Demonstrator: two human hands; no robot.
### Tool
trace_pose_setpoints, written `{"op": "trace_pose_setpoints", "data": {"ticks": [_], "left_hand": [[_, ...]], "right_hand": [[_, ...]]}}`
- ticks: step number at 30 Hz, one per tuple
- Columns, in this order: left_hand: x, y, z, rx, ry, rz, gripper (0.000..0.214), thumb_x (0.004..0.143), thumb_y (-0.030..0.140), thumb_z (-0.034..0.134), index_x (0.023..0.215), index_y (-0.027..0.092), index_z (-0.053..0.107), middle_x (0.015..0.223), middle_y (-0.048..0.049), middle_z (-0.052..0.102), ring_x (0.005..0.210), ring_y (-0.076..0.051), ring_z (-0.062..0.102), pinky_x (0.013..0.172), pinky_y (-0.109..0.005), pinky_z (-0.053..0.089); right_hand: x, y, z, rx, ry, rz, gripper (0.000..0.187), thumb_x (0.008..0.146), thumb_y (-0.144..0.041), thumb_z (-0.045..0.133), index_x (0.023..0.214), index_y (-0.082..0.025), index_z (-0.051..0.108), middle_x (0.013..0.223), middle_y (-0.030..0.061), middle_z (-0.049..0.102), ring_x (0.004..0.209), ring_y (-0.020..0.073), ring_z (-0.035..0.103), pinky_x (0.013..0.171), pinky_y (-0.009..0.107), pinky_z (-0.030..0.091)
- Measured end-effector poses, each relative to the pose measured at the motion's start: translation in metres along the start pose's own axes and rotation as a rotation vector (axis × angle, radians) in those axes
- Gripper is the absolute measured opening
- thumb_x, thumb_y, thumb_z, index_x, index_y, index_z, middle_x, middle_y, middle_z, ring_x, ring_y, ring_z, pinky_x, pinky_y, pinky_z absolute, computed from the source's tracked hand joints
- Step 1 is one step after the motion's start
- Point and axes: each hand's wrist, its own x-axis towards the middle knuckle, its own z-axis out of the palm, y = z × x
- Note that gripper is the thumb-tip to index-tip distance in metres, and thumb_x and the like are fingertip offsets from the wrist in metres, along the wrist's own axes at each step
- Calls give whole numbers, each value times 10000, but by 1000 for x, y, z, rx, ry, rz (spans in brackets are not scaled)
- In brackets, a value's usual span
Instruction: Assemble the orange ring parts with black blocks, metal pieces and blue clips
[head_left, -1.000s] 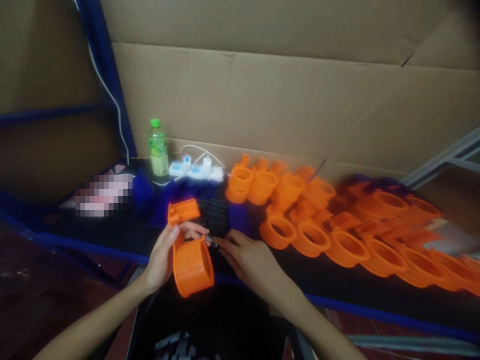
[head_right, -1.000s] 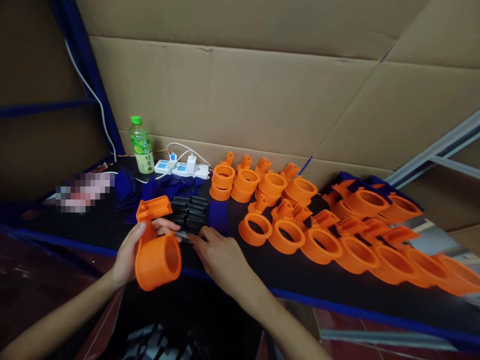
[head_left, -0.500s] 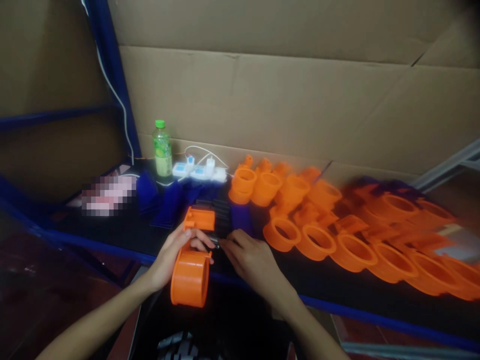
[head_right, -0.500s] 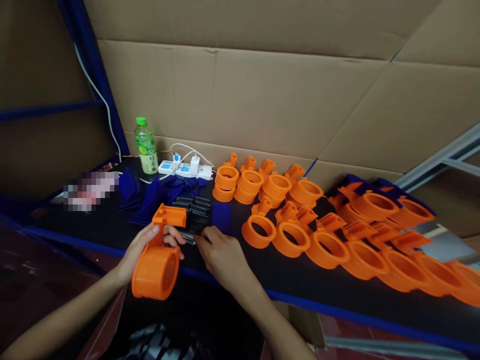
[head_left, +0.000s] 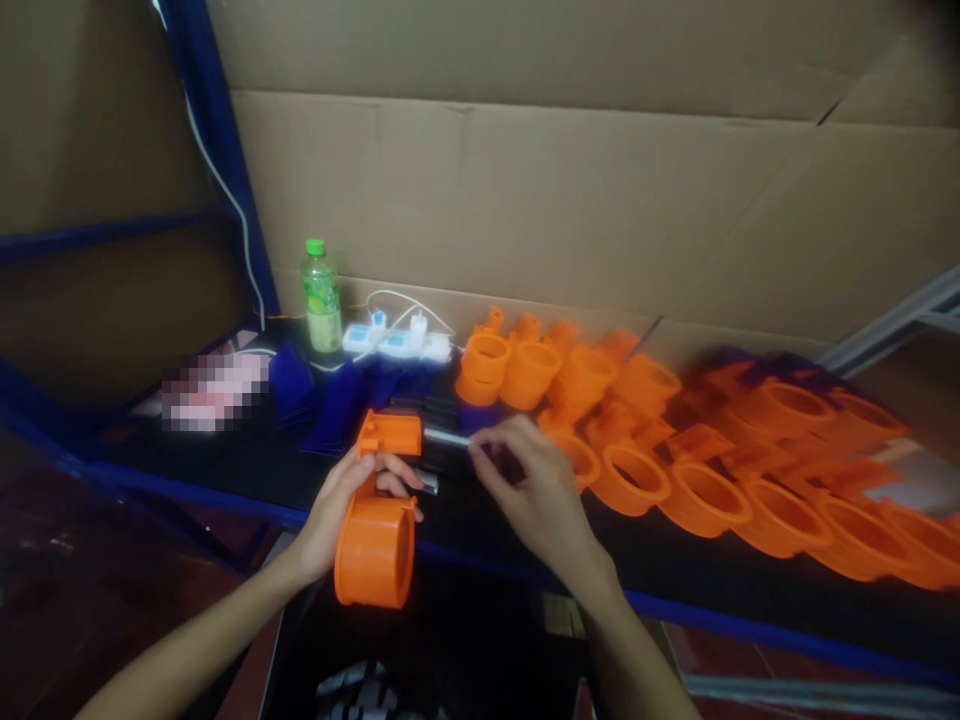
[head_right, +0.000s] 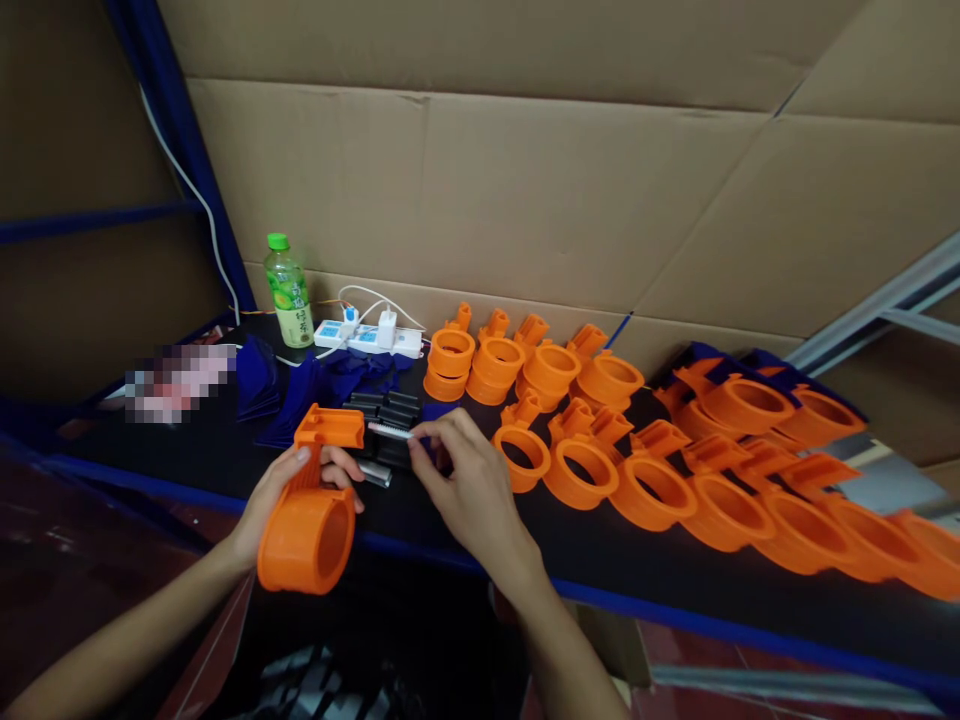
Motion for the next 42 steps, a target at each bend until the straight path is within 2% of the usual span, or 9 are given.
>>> {"op": "trace_pose_setpoints", "data": {"ticks": [5, 12, 14, 19, 25, 29, 33, 38, 42], "left_hand": [[-1, 1, 2, -20, 0, -19, 335, 945, 442, 544, 926, 118, 625, 877, -128, 711, 699, -254, 713, 640, -353, 562], [-1, 1, 0, 3, -5, -7, 341, 952, 437, 534, 925, 111, 630, 879, -127, 714, 698, -258, 721, 644, -345, 554], [-2, 0, -1, -2, 15, 11, 371, 954, 450, 523, 925, 100, 644, 870, -127, 708, 694, -256, 716, 639, -344, 552], [-1, -2, -6, -27, 54, 36, 412, 948, 466, 518, 914, 82, 665, 836, -118, 689, 735, -269, 711, 661, -359, 561], [-1, -3, -7, -24, 49, 19, 428, 945, 479, 523, 922, 76, 668, 811, -119, 688, 715, -264, 707, 656, -356, 558], [-2, -5, -7, -30, 73, 38, 382, 943, 456, 538, 930, 95, 662, 894, -122, 694, 748, -272, 716, 673, -375, 568], [-1, -6, -8, -27, 66, 55, 383, 954, 449, 521, 924, 93, 657, 893, -123, 690, 747, -271, 715, 677, -379, 569], [-2, -6, -10, -9, 67, 72, 372, 956, 442, 519, 952, 98, 663, 919, -122, 688, 781, -284, 720, 694, -392, 575], [-3, -6, -8, 6, 68, 75, 373, 962, 442, 510, 964, 102, 664, 931, -123, 686, 779, -279, 719, 690, -393, 575]], "right_hand": [[7, 1, -9, 75, 37, 53, 160, 1005, -314, 523, 951, -198, 618, 895, 38, 591, 766, 139, 552, 691, 262, 448], [6, 5, -3, 60, 33, 85, 170, 1026, -318, 480, 949, -193, 564, 913, 43, 618, 763, 141, 572, 676, 261, 439], [4, 4, 0, 21, -4, 37, 157, 1029, -306, 479, 958, -194, 563, 920, 43, 623, 780, 140, 585, 689, 260, 443], [-1, -2, 15, -119, -142, -190, 181, 1048, -301, 440, 998, -187, 571, 1019, 56, 648, 833, 136, 626, 653, 250, 437], [-3, -3, 25, -315, -189, -322, 207, 1058, -273, 413, 1001, -171, 584, 996, 49, 655, 763, 114, 623, 579, 255, 397], [-3, -2, 26, -356, -135, -338, 198, 1055, -265, 430, 994, -167, 592, 976, 46, 662, 735, 109, 617, 571, 258, 384], [-3, -2, 33, -354, -43, -316, 168, 1046, -257, 463, 996, -165, 594, 972, 45, 671, 742, 102, 615, 581, 254, 376], [-2, -5, 37, -408, -178, -372, 206, 1057, -246, 419, 1003, -165, 600, 949, 46, 660, 788, 124, 619, 570, 276, 348], [-1, -5, 28, -327, -257, -327, 194, 1050, -268, 441, 1016, -172, 606, 990, 44, 657, 844, 123, 628, 621, 260, 374]]}}
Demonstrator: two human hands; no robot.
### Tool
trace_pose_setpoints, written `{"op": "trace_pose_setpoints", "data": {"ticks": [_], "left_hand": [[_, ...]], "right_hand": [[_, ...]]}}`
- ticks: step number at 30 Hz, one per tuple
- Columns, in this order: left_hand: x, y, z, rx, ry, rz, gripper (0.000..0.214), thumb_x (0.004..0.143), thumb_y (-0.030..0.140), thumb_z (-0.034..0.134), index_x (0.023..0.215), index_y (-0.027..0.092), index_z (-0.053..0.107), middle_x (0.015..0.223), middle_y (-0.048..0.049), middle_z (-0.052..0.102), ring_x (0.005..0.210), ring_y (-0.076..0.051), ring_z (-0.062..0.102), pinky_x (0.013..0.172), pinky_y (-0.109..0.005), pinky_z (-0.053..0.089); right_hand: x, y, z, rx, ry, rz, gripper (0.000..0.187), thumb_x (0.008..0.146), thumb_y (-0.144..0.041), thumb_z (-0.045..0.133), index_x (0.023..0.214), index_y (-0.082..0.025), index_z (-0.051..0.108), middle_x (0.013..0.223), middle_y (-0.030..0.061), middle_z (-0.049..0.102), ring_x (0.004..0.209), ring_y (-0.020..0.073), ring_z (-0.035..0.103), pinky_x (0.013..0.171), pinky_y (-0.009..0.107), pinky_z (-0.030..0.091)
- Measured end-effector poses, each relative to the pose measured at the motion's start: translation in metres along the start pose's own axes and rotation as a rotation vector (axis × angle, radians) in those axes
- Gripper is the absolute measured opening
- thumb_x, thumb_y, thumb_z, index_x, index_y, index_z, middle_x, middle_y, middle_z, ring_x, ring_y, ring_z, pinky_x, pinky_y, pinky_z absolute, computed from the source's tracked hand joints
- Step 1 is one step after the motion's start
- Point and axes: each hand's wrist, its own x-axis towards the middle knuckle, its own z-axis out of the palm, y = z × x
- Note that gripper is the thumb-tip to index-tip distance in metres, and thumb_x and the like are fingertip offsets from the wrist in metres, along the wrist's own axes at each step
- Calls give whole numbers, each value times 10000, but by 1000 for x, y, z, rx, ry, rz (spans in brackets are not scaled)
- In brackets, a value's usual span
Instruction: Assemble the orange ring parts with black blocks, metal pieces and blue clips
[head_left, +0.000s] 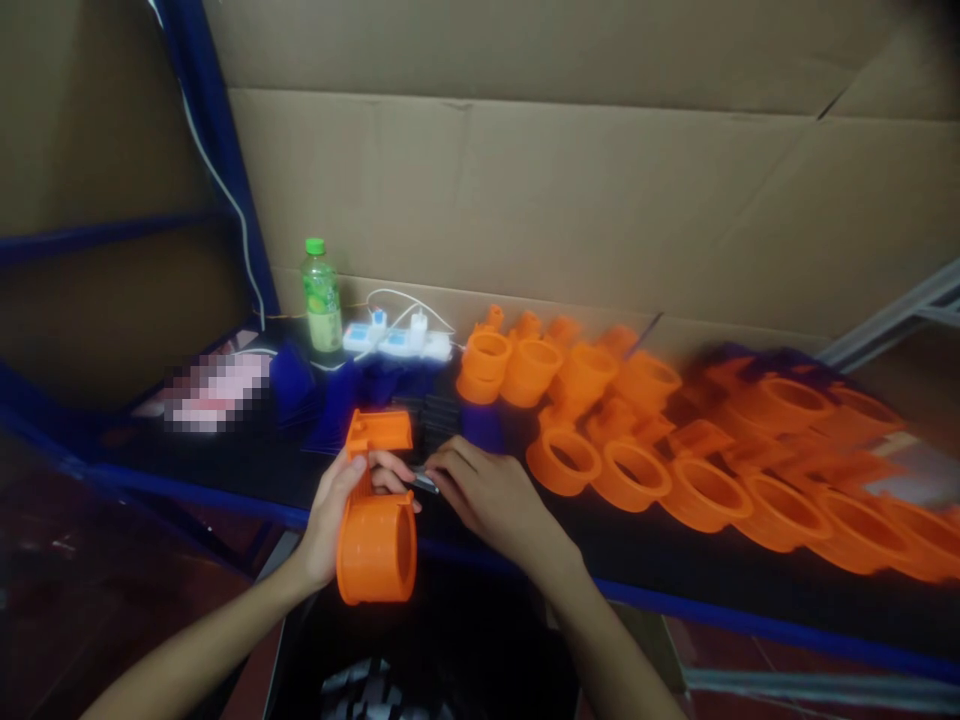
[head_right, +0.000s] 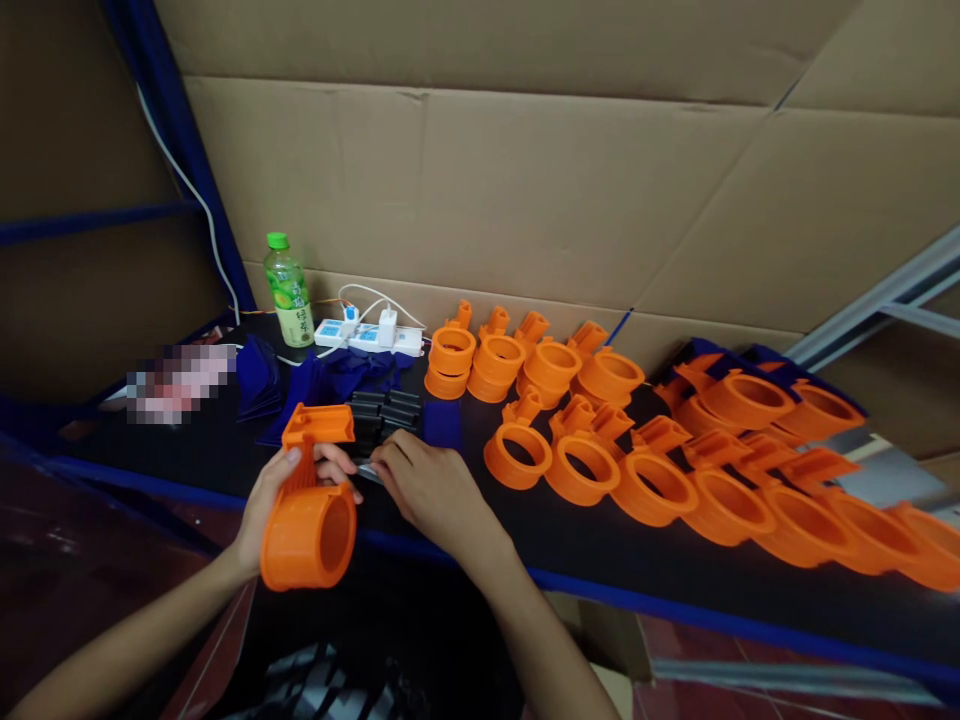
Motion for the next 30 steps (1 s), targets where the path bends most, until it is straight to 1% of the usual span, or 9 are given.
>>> {"op": "trace_pose_setpoints", "data": {"ticks": [6, 11, 14, 19, 22, 27, 30], "left_hand": [[0, -1, 3, 3, 19, 8, 342, 956, 439, 530, 965, 120, 654, 936, -112, 688, 762, -263, 718, 695, -392, 579], [-1, 0, 4, 35, 10, 4, 347, 958, 444, 524, 958, 118, 643, 916, -114, 690, 753, -263, 715, 694, -382, 571], [-2, 2, 6, 49, 13, 15, 338, 960, 436, 522, 959, 120, 642, 926, -112, 691, 727, -253, 711, 687, -383, 569], [-2, 3, 8, 62, 32, -4, 326, 957, 438, 535, 944, 127, 633, 949, -113, 693, 751, -257, 717, 703, -387, 570], [-2, 2, 8, 62, 39, -4, 309, 951, 433, 552, 960, 134, 628, 967, -111, 692, 765, -256, 720, 709, -383, 572], [-1, 1, 6, 65, 32, -6, 312, 950, 435, 555, 978, 133, 629, 953, -110, 696, 760, -254, 723, 702, -378, 578], [0, 2, 8, 62, 36, 1, 304, 948, 428, 560, 986, 135, 628, 946, -108, 700, 731, -242, 718, 698, -383, 584]], "right_hand": [[-2, 8, -10, 81, -112, 68, 130, 1009, -271, 517, 1020, -192, 619, 1003, 32, 648, 882, 137, 632, 656, 251, 387], [-1, 7, -12, 99, -238, 96, 85, 961, -208, 565, 1002, -194, 637, 1021, 32, 649, 834, 135, 632, 655, 247, 395], [0, 5, -15, 123, -268, 131, 93, 960, -204, 562, 996, -196, 647, 1036, 32, 651, 817, 132, 632, 646, 245, 398], [1, 7, -18, 192, -274, 179, 105, 963, -204, 561, 1002, -201, 658, 1024, 25, 657, 842, 133, 640, 689, 237, 431], [1, 8, -19, 204, -252, 194, 100, 959, -199, 565, 984, -200, 662, 999, 23, 655, 829, 130, 641, 681, 234, 438], [-1, 10, -19, 183, -164, 175, 93, 954, -201, 566, 956, -202, 659, 971, 27, 647, 749, 122, 622, 626, 239, 437], [-2, 12, -20, 236, -74, 186, 101, 953, -220, 561, 932, -202, 658, 957, 35, 644, 708, 117, 600, 606, 234, 452]]}}
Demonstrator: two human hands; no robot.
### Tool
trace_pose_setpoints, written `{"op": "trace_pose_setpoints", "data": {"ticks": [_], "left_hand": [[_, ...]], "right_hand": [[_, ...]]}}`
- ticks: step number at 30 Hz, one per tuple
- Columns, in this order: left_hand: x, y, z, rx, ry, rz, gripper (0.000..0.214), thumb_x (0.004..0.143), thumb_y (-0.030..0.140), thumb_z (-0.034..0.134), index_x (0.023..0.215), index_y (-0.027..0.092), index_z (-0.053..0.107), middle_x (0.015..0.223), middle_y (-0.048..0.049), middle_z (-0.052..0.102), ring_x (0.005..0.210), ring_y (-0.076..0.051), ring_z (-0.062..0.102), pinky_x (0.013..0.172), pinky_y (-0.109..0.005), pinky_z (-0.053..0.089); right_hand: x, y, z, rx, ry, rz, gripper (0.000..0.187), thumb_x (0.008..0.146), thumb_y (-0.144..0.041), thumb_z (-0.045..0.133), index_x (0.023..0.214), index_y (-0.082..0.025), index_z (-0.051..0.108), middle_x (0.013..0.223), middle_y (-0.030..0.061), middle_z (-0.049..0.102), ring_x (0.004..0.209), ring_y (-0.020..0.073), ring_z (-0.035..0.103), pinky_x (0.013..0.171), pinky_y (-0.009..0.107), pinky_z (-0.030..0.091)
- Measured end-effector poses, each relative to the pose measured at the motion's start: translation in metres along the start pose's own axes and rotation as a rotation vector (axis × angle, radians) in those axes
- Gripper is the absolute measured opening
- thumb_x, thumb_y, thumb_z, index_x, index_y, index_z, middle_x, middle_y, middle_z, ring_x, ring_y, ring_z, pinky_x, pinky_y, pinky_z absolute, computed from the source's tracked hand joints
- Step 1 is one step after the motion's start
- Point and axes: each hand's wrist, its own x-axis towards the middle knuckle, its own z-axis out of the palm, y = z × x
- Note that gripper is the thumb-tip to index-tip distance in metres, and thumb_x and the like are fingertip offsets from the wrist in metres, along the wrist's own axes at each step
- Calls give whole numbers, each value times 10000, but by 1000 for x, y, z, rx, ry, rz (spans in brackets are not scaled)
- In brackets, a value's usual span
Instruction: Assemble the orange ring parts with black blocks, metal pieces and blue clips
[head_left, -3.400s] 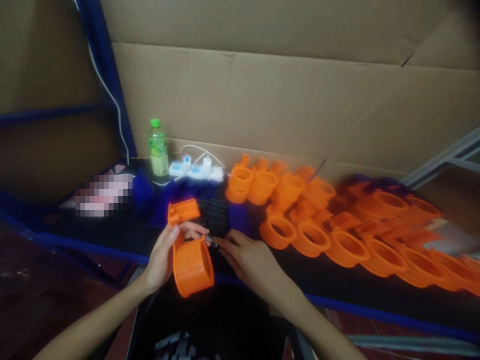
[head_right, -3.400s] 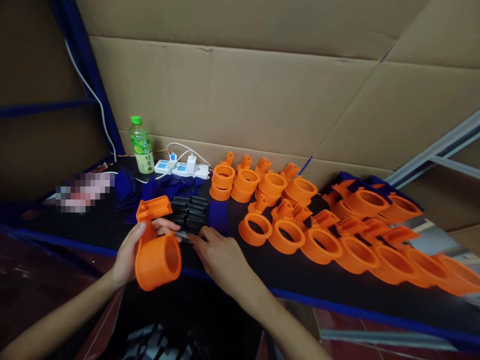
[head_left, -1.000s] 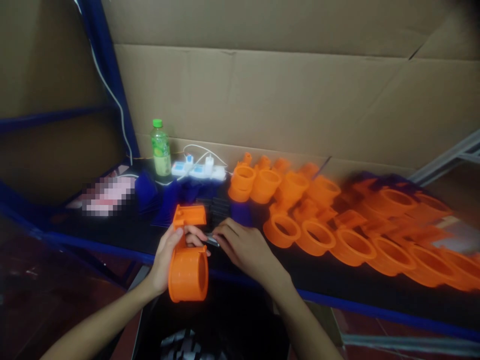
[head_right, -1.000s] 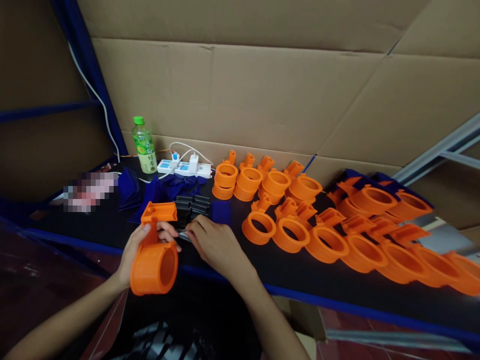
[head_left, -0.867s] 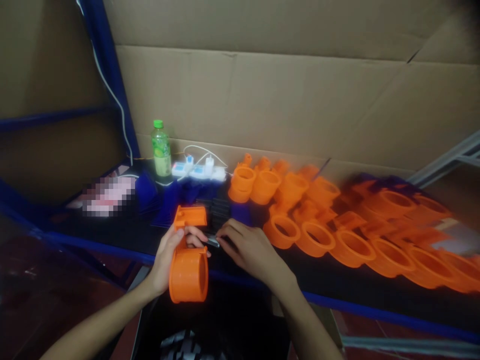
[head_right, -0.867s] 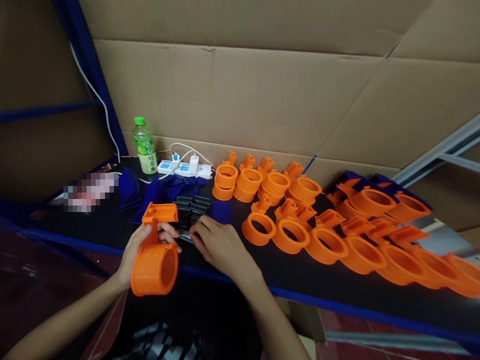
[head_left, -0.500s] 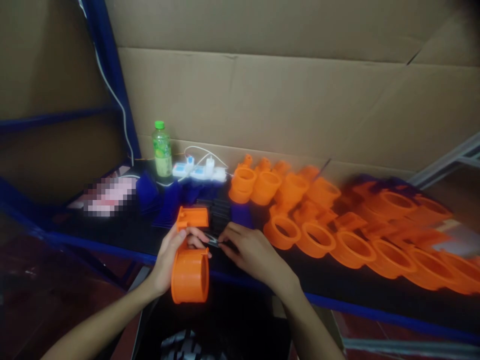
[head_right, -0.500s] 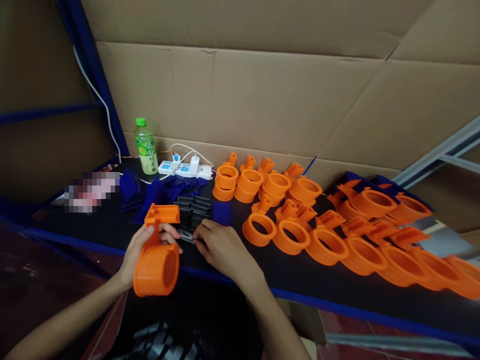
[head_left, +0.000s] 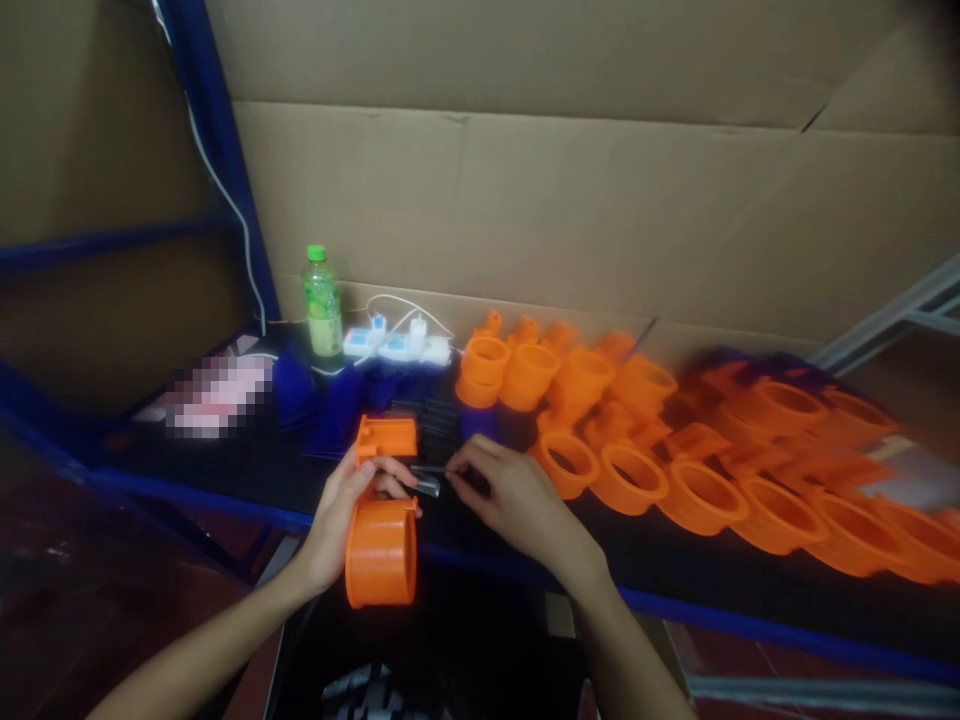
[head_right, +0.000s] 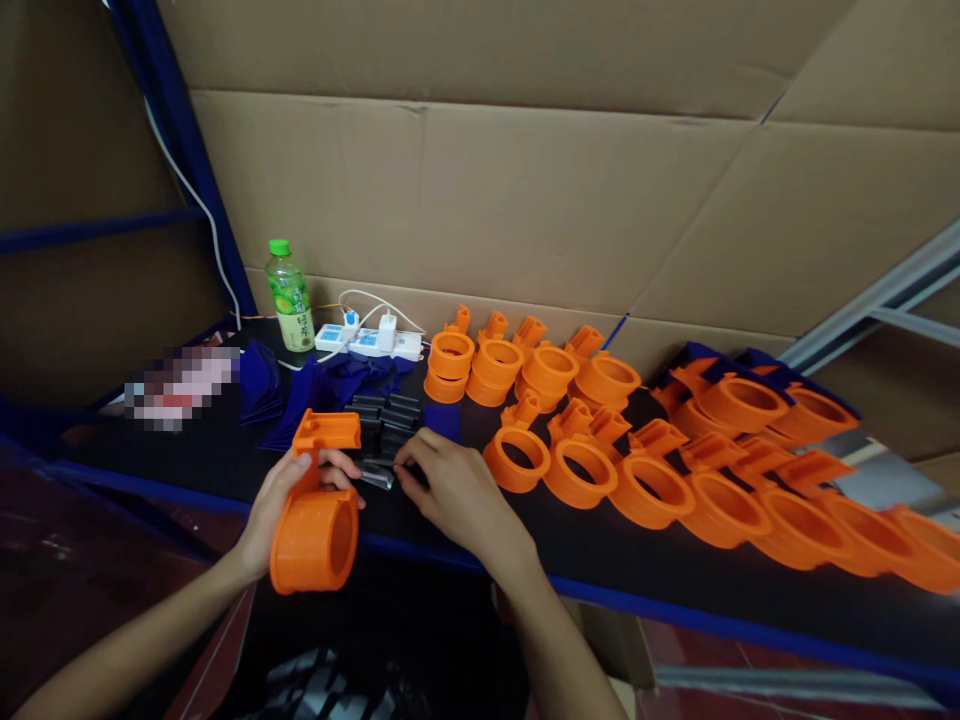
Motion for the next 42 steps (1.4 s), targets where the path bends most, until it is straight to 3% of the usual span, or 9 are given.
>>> {"op": "trace_pose_setpoints", "data": {"ticks": [6, 10, 14, 27, 29, 32, 36, 38, 42], "left_hand": [[0, 2, 3, -30, -33, -4, 285, 952, 407, 558, 981, 131, 625, 905, -91, 691, 680, -196, 675, 702, -388, 596], [0, 0, 0, -25, -66, -9, 264, 948, 390, 574, 1052, 148, 598, 920, -90, 695, 719, -212, 689, 720, -398, 592], [0, -3, -3, -2, -94, -33, 322, 959, 392, 560, 1198, 177, 540, 991, -109, 707, 747, -237, 713, 727, -411, 587], [-2, -1, -1, -57, -77, -76, 627, 943, 421, 595, 1495, 250, 354, 920, -91, 724, 715, -227, 712, 705, -398, 581], [-1, -2, -4, -43, -100, -104, 539, 944, 449, 581, 1417, 220, 463, 888, -96, 720, 710, -239, 710, 681, -392, 572], [1, -2, -8, 56, -112, -94, 352, 946, 458, 574, 1116, 161, 656, 840, -93, 707, 712, -219, 683, 692, -351, 544], [2, -1, -11, 191, -109, -48, 323, 940, 445, 585, 880, 146, 692, 773, -79, 698, 709, -199, 646, 707, -313, 507], [1, 0, -10, 231, -110, -44, 316, 929, 445, 599, 937, 150, 712, 753, -67, 699, 688, -198, 641, 700, -312, 500], [-1, -1, -9, 312, -109, -42, 485, 929, 439, 597, 1324, 158, 619, 736, -48, 709, 668, -199, 640, 694, -316, 490]], "right_hand": [[-1, 0, -5, 425, 321, 192, 173, 924, -342, 626, 879, -178, 655, 748, 19, 596, 664, 123, 558, 577, 227, 446], [-1, -3, -7, 704, 305, 337, 262, 897, -431, 654, 889, -169, 637, 618, -25, 540, 520, 88, 465, 471, 210, 362], [0, -3, -5, 794, 285, 390, 296, 879, -460, 668, 904, -167, 635, 576, -40, 521, 462, 74, 419, 417, 202, 310], [-2, -3, -9, 650, 222, 289, 230, 936, -408, 613, 921, -179, 620, 698, -7, 547, 596, 102, 495, 515, 210, 406], [-4, 1, -12, 568, 214, 214, 200, 947, -380, 607, 915, -182, 620, 784, 17, 574, 693, 121, 535, 583, 220, 433], [-6, 6, -15, 484, 218, 125, 163, 959, -342, 595, 911, -188, 615, 855, 32, 584, 765, 134, 547, 637, 230, 443], [-8, 9, -18, 448, 229, 98, 152, 975, -328, 567, 925, -189, 603, 861, 37, 583, 777, 142, 555, 672, 243, 463], [-8, 10, -20, 423, 247, 82, 161, 980, -324, 554, 916, -185, 603, 852, 41, 588, 773, 145, 560, 672, 247, 465], [-8, 10, -20, 405, 254, 56, 168, 983, -317, 547, 905, -181, 609, 850, 46, 607, 763, 145, 571, 665, 248, 462]]}}
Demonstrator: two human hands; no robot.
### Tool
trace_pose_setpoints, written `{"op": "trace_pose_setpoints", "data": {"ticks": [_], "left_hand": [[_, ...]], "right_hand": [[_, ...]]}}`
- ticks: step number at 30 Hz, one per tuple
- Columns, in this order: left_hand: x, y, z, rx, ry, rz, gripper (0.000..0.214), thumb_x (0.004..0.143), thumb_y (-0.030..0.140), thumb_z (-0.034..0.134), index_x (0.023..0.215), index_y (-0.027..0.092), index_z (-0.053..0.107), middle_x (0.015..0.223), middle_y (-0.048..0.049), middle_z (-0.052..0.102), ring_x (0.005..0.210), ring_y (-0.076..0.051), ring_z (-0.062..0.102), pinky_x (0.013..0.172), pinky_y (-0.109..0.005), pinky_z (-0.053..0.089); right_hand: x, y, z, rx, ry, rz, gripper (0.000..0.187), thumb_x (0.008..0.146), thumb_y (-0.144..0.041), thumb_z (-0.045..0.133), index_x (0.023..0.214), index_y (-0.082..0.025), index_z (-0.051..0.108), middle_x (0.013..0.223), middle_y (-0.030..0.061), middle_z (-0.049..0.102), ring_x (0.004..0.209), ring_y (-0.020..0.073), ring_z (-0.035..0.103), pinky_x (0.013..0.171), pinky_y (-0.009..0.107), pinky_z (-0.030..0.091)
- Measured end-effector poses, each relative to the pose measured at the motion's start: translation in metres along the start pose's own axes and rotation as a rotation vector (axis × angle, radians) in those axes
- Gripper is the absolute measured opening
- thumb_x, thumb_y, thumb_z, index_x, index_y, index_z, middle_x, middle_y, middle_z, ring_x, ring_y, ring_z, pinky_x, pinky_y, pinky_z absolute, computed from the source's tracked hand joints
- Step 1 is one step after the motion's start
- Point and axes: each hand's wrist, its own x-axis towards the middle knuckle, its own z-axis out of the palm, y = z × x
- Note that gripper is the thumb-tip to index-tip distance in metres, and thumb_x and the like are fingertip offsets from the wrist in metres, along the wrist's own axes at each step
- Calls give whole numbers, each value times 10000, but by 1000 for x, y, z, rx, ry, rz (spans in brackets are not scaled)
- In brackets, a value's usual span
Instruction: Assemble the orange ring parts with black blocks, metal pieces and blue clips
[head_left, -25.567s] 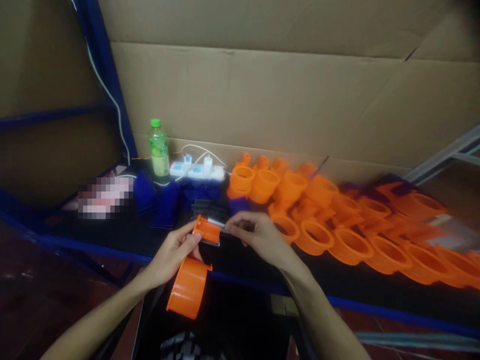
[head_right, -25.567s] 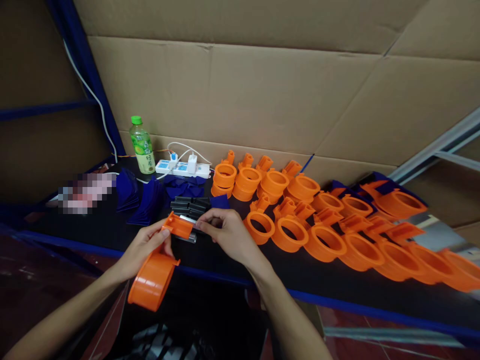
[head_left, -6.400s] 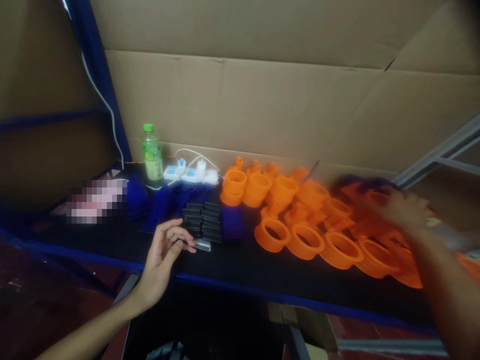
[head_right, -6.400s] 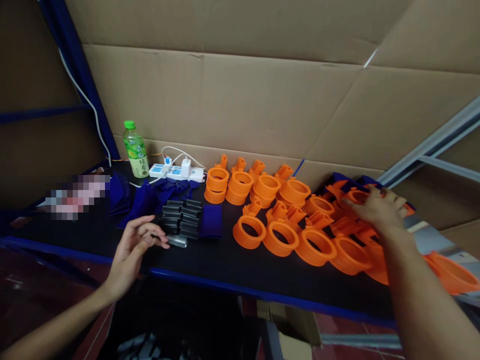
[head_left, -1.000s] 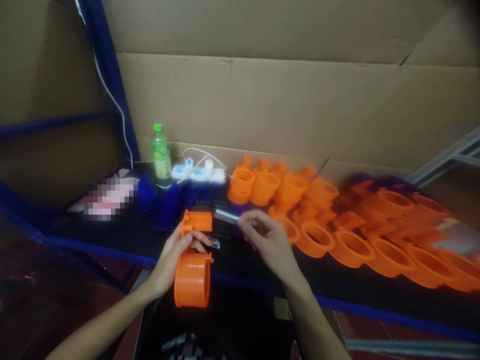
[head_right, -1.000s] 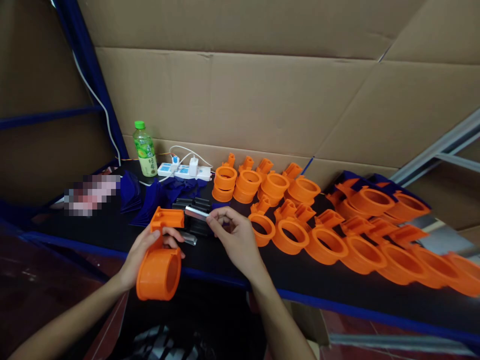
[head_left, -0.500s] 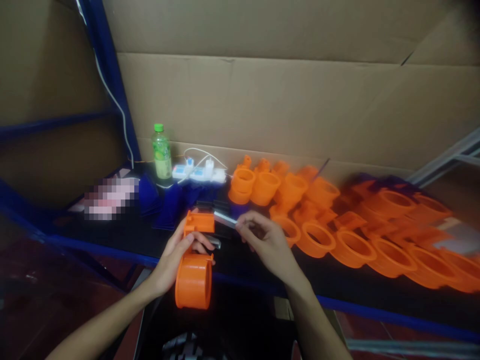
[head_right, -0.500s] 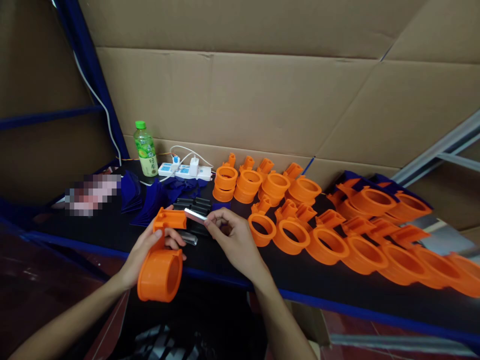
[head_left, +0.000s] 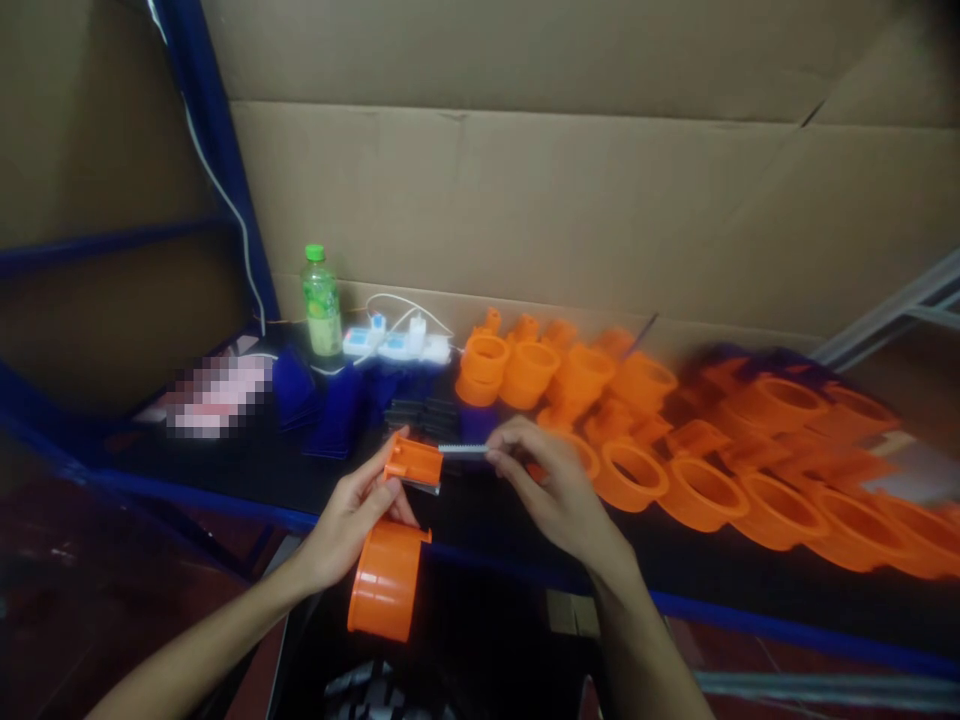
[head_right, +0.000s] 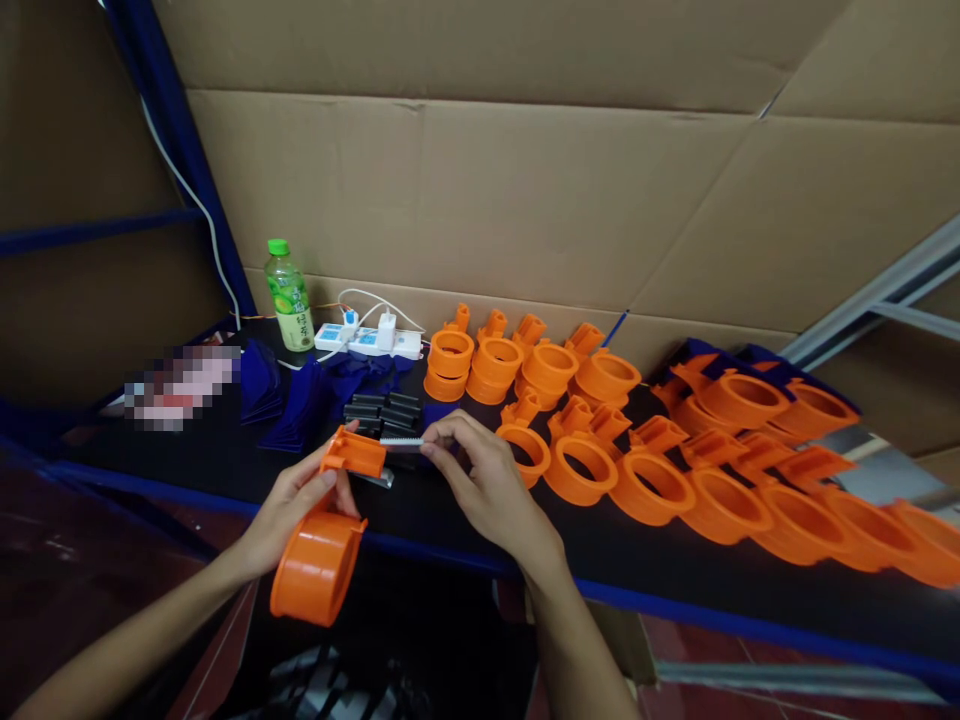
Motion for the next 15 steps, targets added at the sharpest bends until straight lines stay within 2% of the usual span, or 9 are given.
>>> {"op": "trace_pose_setpoints", "data": {"ticks": [2, 4, 10, 15], "left_hand": [[0, -1, 0, 9, 1, -3, 557, 937, 443, 584, 1417, 161, 544, 735, -49, 712, 669, -198, 640, 694, -314, 486], [0, -2, 0, -14, 5, -2, 539, 942, 450, 577, 1399, 165, 561, 753, -54, 713, 673, -193, 636, 692, -308, 485], [0, -1, 2, -90, 11, 11, 387, 953, 440, 572, 1210, 164, 659, 793, -60, 703, 687, -176, 619, 690, -296, 492], [1, -2, 1, -70, 70, 30, 334, 957, 452, 559, 894, 153, 695, 812, -73, 707, 685, -169, 616, 680, -290, 494]], "right_hand": [[0, 1, 1, 13, 7, 20, 169, 977, -323, 560, 900, -182, 610, 832, 41, 604, 744, 141, 567, 649, 243, 456], [0, 2, 4, 39, 18, 62, 173, 971, -333, 571, 895, -183, 609, 807, 31, 595, 704, 131, 557, 617, 235, 446], [1, -1, 15, 173, 75, 204, 194, 966, -363, 571, 895, -185, 601, 693, -9, 550, 542, 90, 490, 478, 201, 391], [2, -5, 29, 244, 121, 231, 214, 952, -387, 594, 889, -183, 603, 698, -8, 569, 538, 85, 504, 468, 189, 406]]}}
